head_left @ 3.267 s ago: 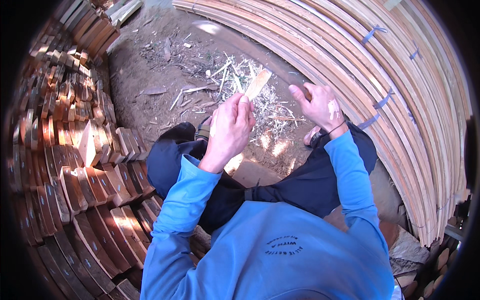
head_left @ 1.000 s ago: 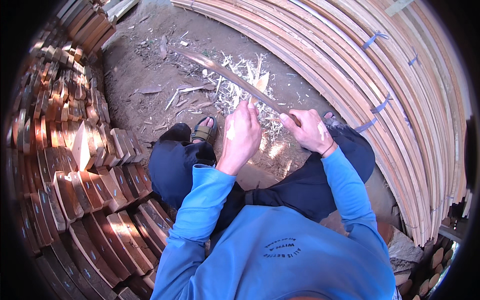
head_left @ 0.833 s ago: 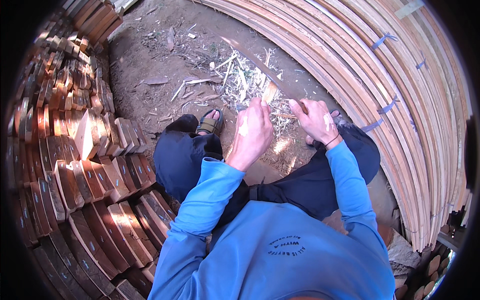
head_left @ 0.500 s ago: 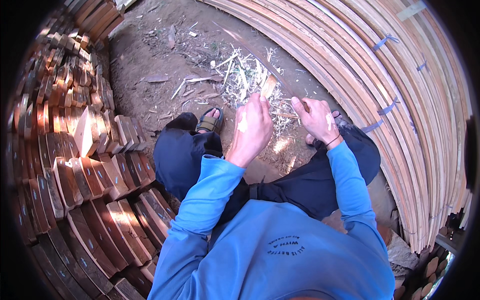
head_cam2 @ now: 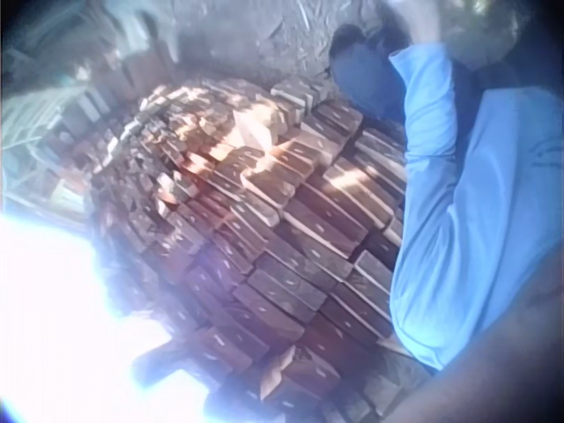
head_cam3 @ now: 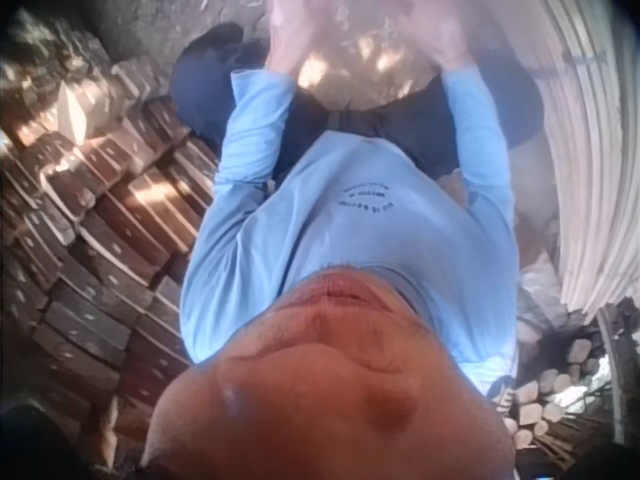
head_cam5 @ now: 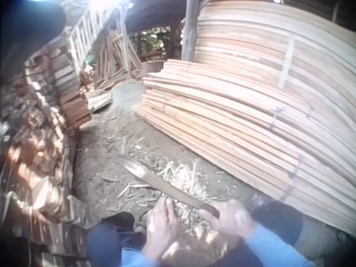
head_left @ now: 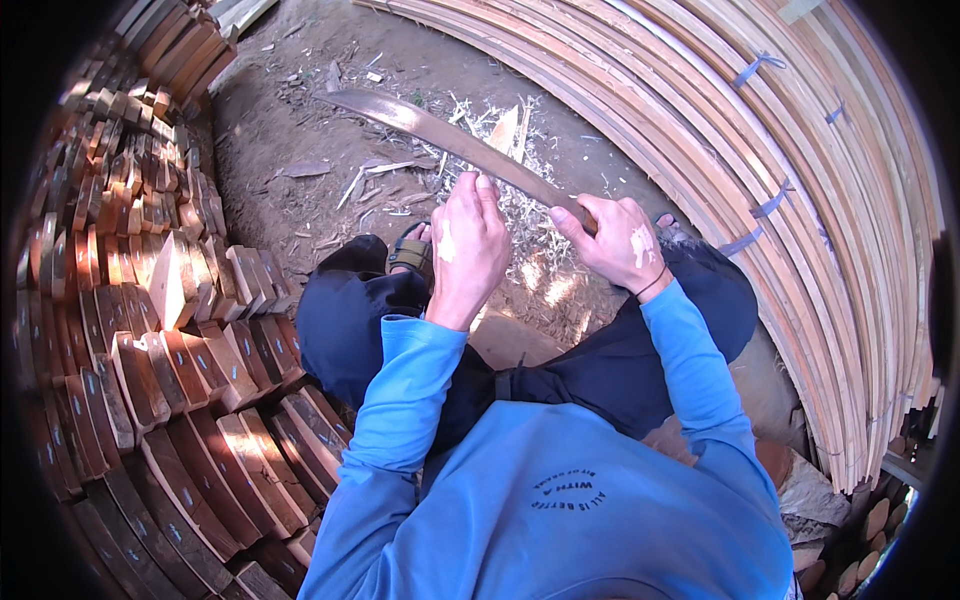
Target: The person shaves a small piece of wood with a machete by hand, creating a pile of wood shavings on the dirt ground.
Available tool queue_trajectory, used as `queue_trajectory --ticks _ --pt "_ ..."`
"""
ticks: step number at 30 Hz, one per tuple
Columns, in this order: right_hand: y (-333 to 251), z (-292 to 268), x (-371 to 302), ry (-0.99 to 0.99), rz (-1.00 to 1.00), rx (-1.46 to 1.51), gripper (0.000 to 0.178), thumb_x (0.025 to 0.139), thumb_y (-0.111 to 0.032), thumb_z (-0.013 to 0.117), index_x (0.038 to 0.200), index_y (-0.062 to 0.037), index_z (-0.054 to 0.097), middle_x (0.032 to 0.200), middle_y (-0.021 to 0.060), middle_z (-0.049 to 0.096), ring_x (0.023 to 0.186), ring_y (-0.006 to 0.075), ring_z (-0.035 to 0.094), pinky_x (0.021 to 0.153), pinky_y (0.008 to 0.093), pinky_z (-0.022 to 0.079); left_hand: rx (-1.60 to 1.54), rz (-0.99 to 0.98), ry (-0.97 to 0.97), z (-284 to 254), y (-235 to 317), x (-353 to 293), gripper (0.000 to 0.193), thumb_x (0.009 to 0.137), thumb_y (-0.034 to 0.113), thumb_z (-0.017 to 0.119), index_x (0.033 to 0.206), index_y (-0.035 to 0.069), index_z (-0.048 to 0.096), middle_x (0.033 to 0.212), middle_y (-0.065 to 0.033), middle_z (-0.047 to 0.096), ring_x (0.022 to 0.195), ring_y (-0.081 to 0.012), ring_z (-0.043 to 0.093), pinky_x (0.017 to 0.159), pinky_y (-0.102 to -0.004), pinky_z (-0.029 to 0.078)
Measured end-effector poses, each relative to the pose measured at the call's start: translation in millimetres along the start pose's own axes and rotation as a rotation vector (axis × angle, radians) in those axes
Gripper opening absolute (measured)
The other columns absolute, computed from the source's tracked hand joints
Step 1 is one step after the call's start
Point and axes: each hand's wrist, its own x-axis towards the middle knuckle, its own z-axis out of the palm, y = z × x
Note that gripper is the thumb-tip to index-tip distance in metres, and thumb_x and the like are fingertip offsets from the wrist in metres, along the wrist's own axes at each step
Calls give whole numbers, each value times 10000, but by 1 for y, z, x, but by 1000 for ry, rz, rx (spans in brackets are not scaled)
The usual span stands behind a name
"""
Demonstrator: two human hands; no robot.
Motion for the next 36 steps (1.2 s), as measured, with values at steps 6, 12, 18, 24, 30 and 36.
queue_trajectory --ticks 6,12,18,24,30,36 --pt "23 -6 11 -5 60 89 615 995 -547 576 786 19 690 612 239 594 608 394 635 617 471 477 2 -16 -86 0 1 -8 305 1086 187 428 896 -10 565 682 -189 591 639 -377 622 627 -474 452" --pt "11 -4 -7 -50 -10 173 600 992 -546 581 832 19 705 587 216 568 577 384 604 594 465 457 7 21 -56 2 -3 -11 301 1093 192 419 921 -4 568 677 -178 584 637 -352 622 624 -460 458" --pt "17 -4 -5 -30 6 213 599 1014 -525 560 773 12 671 592 222 567 561 384 601 589 473 459 -50 15 -96 -4 1 -8 204 1072 135 452 958 -12 537 726 -249 622 682 -461 634 607 -535 458" --pt "16 -1 -1 -20 -5 142 608 1002 -546 567 790 11 690 582 212 568 566 380 622 585 471 463 -53 0 -104 -6 2 -11 226 1074 138 442 933 -11 539 742 -228 643 699 -445 650 625 -517 474" --pt "14 -1 -14 -101 -65 175 607 996 -548 575 791 11 692 582 231 580 592 410 637 592 478 470 -15 12 -72 -1 -6 -9 214 1073 136 440 951 -10 537 768 -238 649 698 -450 644 630 -539 470" --pt "6 5 -3 -17 -87 125 598 985 -546 589 769 2 693 594 231 591 615 416 648 613 485 495 33 43 19 -1 -5 -3 220 1074 136 443 947 -19 536 731 -250 632 682 -458 645 611 -546 463"
